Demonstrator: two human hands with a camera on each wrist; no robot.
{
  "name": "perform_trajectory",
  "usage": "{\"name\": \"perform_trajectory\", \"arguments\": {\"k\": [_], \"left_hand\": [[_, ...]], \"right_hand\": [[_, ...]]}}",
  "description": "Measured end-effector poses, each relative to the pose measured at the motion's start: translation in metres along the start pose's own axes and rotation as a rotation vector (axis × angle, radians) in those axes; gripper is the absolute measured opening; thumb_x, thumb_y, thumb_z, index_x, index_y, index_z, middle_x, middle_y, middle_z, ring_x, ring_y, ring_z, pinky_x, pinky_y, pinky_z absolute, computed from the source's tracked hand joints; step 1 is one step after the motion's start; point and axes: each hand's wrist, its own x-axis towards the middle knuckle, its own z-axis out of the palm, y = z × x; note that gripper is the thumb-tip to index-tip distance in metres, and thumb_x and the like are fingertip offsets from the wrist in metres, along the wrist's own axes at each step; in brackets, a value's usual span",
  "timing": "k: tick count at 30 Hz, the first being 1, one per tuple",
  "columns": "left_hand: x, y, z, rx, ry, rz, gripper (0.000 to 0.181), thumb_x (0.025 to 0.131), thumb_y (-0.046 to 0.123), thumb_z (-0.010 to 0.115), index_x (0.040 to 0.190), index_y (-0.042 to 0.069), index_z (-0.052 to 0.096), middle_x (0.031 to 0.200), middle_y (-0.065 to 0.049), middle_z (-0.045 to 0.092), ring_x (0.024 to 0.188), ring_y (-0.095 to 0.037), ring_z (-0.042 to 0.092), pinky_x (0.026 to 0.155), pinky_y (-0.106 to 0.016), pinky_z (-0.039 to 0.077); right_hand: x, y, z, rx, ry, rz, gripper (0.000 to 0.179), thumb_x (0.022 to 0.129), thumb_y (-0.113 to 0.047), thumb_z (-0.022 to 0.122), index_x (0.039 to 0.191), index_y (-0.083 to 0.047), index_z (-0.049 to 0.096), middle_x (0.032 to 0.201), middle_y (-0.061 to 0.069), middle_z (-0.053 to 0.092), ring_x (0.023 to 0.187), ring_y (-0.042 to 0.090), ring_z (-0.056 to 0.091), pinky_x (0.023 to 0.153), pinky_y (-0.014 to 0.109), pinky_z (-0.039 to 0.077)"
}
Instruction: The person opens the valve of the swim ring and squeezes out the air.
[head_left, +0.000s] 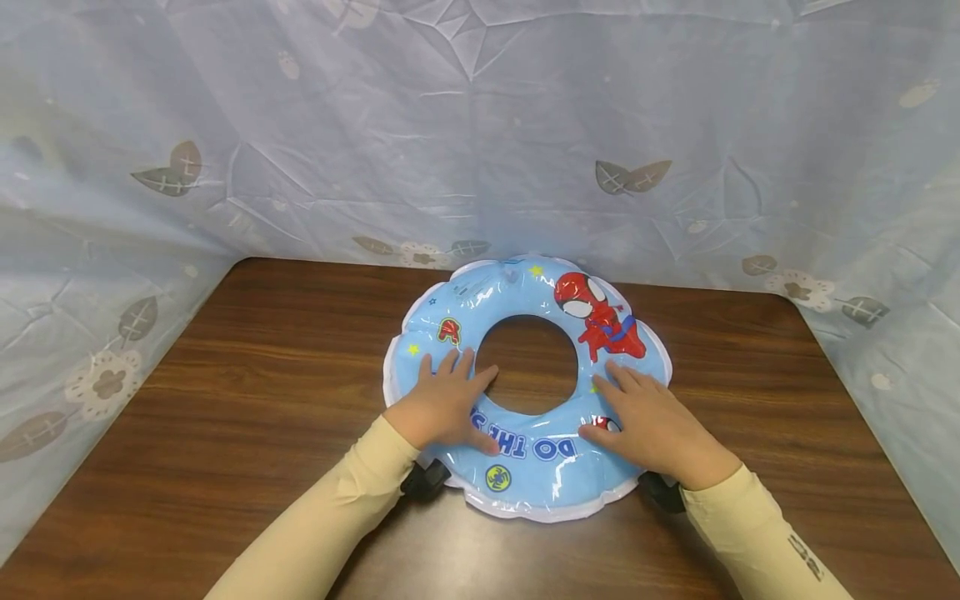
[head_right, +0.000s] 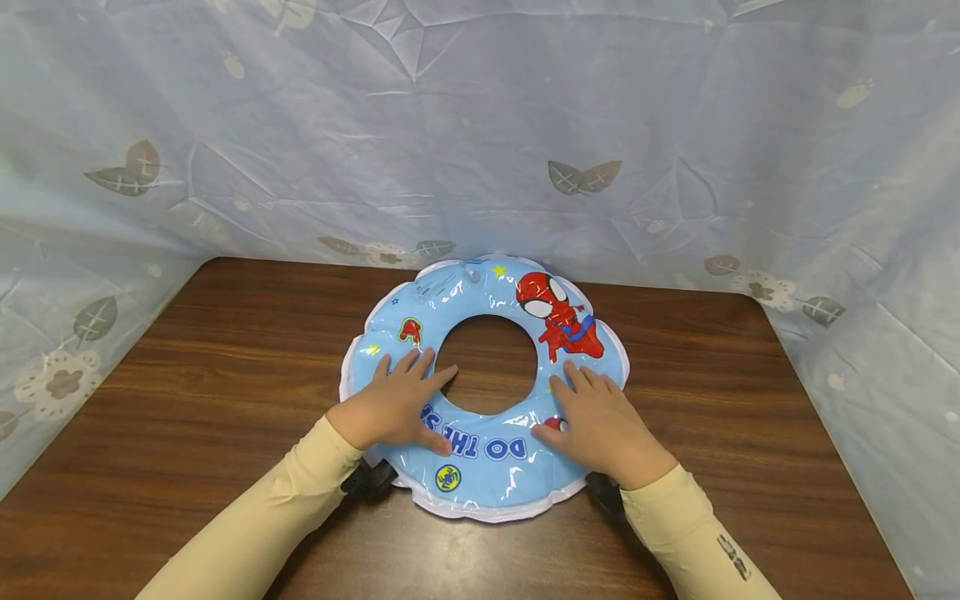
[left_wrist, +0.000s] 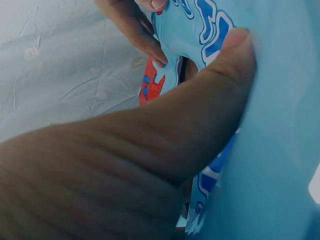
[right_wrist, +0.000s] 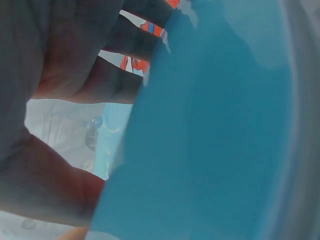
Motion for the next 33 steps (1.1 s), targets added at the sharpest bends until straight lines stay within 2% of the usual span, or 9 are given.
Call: {"name": "perform_trajectory", "arguments": {"k": [6,14,19,26,29,33], "left_hand": [[0.002,-0.001,0.001,0.002,0.002,0.01,0.112,0.073,0.07,0.083,0.161,0.018,0.038,0.168,-0.024,0.023,0.155,-0.048,0.018,0.119,-0.072,0.011],[0.001,0.0,-0.001,-0.004,-0.001,0.005,0.111,0.074,0.069,0.082,0.161,0.018,0.038,0.168,-0.023,0.023,0.155,-0.048,0.017,0.12,-0.071,0.01],[-0.001,0.001,-0.003,0.014,0.01,0.016,0.112,0.074,0.071,0.081,0.163,0.02,0.035,0.168,-0.023,0.023,0.155,-0.047,0.016,0.12,-0.07,0.01],[-0.006,0.007,-0.006,0.029,0.045,0.047,0.107,0.076,0.072,0.077,0.161,0.02,0.038,0.169,-0.023,0.022,0.155,-0.045,0.018,0.12,-0.07,0.012],[-0.01,0.013,-0.006,0.017,0.099,0.017,0.108,0.076,0.075,0.075,0.16,0.016,0.04,0.166,-0.024,0.028,0.153,-0.048,0.023,0.117,-0.074,0.016],[-0.015,0.022,-0.007,-0.021,0.173,-0.069,0.114,0.073,0.078,0.076,0.159,0.01,0.042,0.162,-0.027,0.035,0.149,-0.05,0.03,0.111,-0.079,0.023]], "right_hand": [[0.0,0.002,0.002,0.003,-0.035,0.003,0.083,0.089,-0.056,0.072,0.149,-0.001,0.053,0.158,0.029,0.041,0.145,0.051,0.036,0.112,0.068,0.034],[0.001,0.002,0.005,-0.007,-0.067,0.009,0.083,0.089,-0.055,0.072,0.15,-0.001,0.052,0.158,0.029,0.04,0.146,0.051,0.035,0.114,0.067,0.032],[0.002,0.002,0.006,-0.018,-0.093,0.018,0.085,0.088,-0.057,0.072,0.15,-0.003,0.053,0.159,0.028,0.039,0.146,0.051,0.035,0.113,0.068,0.034],[0.002,0.002,0.006,-0.028,-0.102,0.025,0.086,0.087,-0.058,0.073,0.15,-0.003,0.053,0.159,0.028,0.04,0.146,0.051,0.035,0.11,0.068,0.036],[0.002,0.001,0.006,-0.029,-0.099,0.027,0.086,0.087,-0.058,0.073,0.15,-0.003,0.053,0.159,0.028,0.04,0.146,0.051,0.036,0.11,0.068,0.037],[0.002,0.002,0.007,-0.03,-0.093,0.028,0.086,0.087,-0.058,0.073,0.15,-0.003,0.053,0.158,0.028,0.04,0.146,0.051,0.036,0.108,0.068,0.039]]}}
